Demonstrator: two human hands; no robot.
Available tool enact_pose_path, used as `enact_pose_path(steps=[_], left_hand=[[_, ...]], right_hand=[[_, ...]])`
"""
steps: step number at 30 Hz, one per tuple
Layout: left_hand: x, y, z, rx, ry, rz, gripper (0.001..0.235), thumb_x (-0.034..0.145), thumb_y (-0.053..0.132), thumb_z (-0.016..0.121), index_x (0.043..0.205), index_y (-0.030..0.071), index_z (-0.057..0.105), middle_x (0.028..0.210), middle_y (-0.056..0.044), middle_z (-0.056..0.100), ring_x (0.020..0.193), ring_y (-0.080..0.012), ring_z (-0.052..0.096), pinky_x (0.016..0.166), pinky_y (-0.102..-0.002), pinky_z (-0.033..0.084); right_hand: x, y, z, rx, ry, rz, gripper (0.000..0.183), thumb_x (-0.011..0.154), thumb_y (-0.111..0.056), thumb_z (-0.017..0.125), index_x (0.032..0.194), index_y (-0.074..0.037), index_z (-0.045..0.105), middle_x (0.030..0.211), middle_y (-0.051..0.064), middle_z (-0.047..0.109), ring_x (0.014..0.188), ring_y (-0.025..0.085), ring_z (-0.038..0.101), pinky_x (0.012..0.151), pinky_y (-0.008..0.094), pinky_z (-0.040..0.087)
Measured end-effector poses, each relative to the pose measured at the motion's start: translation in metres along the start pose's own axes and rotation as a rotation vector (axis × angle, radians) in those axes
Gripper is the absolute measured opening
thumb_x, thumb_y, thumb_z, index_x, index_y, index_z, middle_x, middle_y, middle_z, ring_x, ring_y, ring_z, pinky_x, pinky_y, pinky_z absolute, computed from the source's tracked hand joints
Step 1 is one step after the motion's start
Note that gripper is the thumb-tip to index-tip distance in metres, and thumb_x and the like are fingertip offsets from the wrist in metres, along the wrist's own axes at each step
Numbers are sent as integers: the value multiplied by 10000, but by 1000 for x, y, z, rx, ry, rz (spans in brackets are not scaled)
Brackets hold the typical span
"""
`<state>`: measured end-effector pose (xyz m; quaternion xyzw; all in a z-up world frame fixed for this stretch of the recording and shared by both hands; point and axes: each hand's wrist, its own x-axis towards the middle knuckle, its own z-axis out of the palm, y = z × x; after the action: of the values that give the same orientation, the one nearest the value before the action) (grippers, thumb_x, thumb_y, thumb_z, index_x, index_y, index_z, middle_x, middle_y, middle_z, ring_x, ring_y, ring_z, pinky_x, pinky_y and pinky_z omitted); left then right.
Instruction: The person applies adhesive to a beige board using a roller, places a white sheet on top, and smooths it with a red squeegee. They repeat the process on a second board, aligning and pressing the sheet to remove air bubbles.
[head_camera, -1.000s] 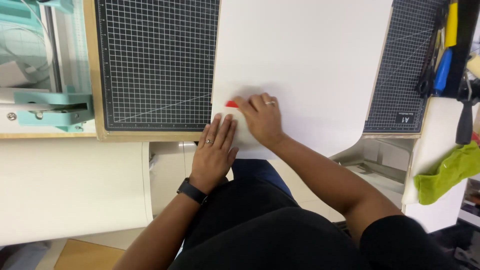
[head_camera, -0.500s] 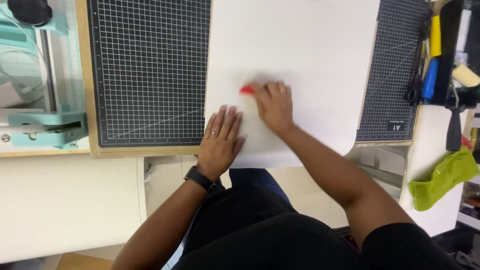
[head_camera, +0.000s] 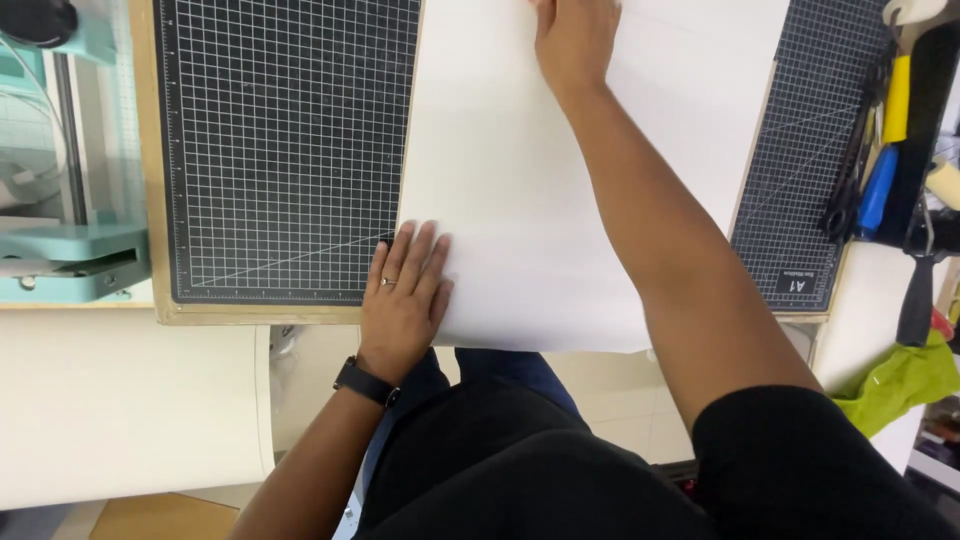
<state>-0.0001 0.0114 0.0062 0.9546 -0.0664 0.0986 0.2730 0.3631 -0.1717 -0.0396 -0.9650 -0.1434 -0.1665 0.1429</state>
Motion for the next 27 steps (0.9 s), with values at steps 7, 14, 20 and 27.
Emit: enact_pose_path(steps=[7, 14, 20, 27], left_hand=[[-6, -5, 9, 62, -30, -13, 515, 1087, 334, 523, 1575, 179, 468, 1642, -60, 416, 1549, -288, 310, 1274, -516, 198], [-7, -9, 11, 87, -3, -3, 527, 1039, 344, 610, 1543, 213, 534, 1612, -42, 469, 1536, -277, 325, 1275, -513, 150], [-7, -11, 10, 79, -4, 17, 527, 1040, 333, 628, 1542, 196, 544, 1610, -52, 473, 1528, -286, 335, 1271, -528, 144], [-11, -9, 6, 59, -16, 24, 529, 1046, 343, 623, 1544, 188, 538, 1605, -63, 479, 1526, -296, 340, 1263, -546, 141]], right_hand=[[-138, -38, -90, 7, -202, -326, 375, 1040, -257, 562, 1398, -146, 581, 1052, 139, 575, 974, 412, 548, 796, 530, 451], [-240, -54, -123, 38, -343, -319, 344, 1054, -300, 516, 1372, -230, 626, 920, 20, 521, 922, 269, 510, 823, 412, 444], [-206, -42, -97, -48, -260, -281, 380, 1012, -309, 619, 1381, -218, 619, 979, 59, 540, 986, 325, 520, 830, 468, 447], [-261, -59, -127, -3, -286, -294, 317, 1043, -313, 553, 1335, -235, 648, 924, 27, 522, 939, 277, 514, 831, 418, 443]])
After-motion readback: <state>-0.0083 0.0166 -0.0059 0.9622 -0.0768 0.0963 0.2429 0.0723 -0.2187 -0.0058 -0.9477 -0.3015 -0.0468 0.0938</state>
